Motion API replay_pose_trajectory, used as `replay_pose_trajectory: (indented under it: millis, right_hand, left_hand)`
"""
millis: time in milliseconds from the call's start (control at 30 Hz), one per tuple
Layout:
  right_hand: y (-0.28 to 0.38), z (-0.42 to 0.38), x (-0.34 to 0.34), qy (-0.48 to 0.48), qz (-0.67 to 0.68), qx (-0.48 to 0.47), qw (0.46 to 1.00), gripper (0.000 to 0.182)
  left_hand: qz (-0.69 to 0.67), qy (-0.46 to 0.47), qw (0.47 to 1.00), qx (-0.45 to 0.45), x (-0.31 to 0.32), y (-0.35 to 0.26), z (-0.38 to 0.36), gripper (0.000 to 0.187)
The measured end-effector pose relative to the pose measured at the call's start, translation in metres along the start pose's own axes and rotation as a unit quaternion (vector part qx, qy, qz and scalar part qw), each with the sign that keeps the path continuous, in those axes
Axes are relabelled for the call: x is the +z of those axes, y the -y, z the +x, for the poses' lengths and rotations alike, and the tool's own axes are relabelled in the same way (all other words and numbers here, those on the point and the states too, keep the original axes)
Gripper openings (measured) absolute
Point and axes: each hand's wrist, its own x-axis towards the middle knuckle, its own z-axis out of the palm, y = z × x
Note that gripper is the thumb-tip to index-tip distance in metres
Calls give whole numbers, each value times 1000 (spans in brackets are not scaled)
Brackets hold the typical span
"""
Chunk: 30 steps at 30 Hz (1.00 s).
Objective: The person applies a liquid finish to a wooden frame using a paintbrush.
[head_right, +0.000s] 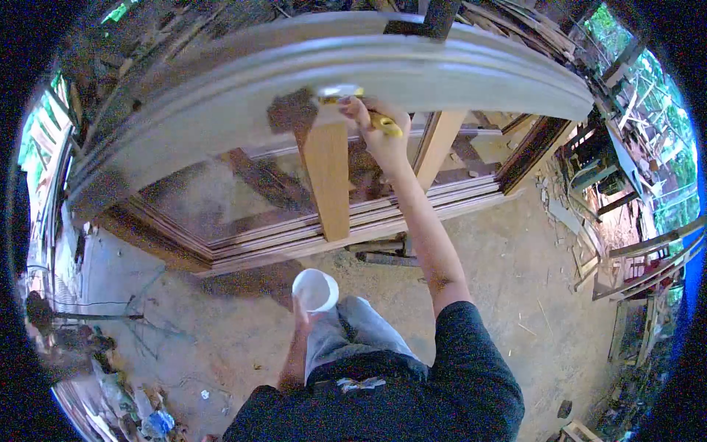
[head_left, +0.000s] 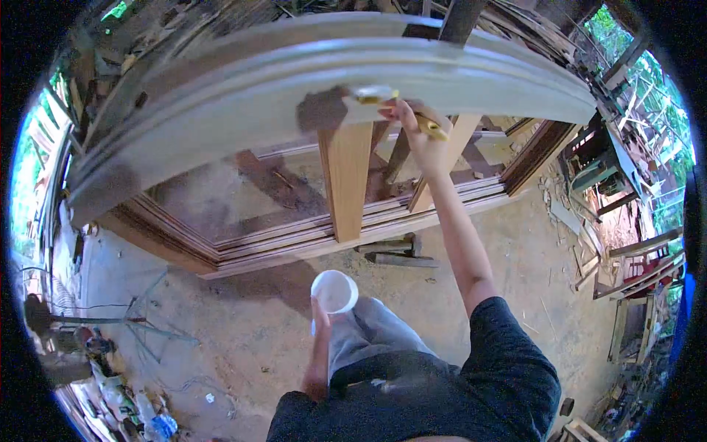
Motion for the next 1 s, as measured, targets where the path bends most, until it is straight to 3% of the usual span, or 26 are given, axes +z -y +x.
replay_pose_trajectory:
  millis: [33,100,167,233,300,333,367,433,500,533,600,633,733,800,833,900,933,967,1000]
  right_hand:
    - [6,10,1,-1,4,1,1000,18]
    - [6,18,3,-31,-108,-114,987,11]
    - [-6,2,3,-33,-87,-31,995,11]
    - [-20,-22,-8,26,-167,-87,982,11]
    - [-21,-55,-21,145,-179,128,965,9]
    - [-27,-75,-32,207,-189,125,952,10]
    - [-27,-93,-44,269,-197,122,935,11]
    - [21,-106,-64,253,-168,277,912,13]
    - [59,-117,-85,123,-12,384,915,14]
    - [87,-114,-96,121,-10,388,914,14]
    - [131,-99,-121,38,24,224,974,14]
    - [131,-96,-135,40,25,224,973,14]
    - [121,-88,-177,116,17,229,966,12]
    - [100,-81,-197,250,-165,139,944,8]
    - [86,-83,-206,256,-222,92,936,7]
    - [76,-79,-224,257,-160,121,945,7]
    - [73,-75,-234,255,-105,154,949,6]
    - [74,-67,-243,264,-99,154,947,6]
    - [78,-57,-251,265,-75,238,931,6]
  left_hand:
    - [-13,2,1000,-3,17,-17,-24,61]
    - [-7,-15,1000,-21,42,-46,-55,60]
    - [-20,-14,999,-35,50,-57,-65,60]
    - [-19,29,999,-30,56,-69,-73,60]
    - [-55,69,996,-31,67,-91,-78,58]
    - [-45,72,996,-40,63,-92,-74,58]
    - [72,91,992,53,54,-88,-62,57]
    - [188,116,963,152,58,-97,-42,56]
    - [97,71,992,42,72,-104,-29,53]
    - [99,69,992,39,77,-103,-25,53]
    - [278,89,946,140,101,-97,-12,49]
    - [333,93,922,175,119,-94,-8,47]
    - [202,135,962,123,222,-96,-35,51]
    - [107,156,978,94,289,-93,-55,53]
    - [104,149,979,98,318,-86,-65,53]
    - [200,102,945,237,362,-74,-75,46]
    - [196,92,946,240,371,-71,-67,46]
    - [246,92,916,305,375,-63,-54,45]
    - [296,88,880,362,386,-66,-60,45]
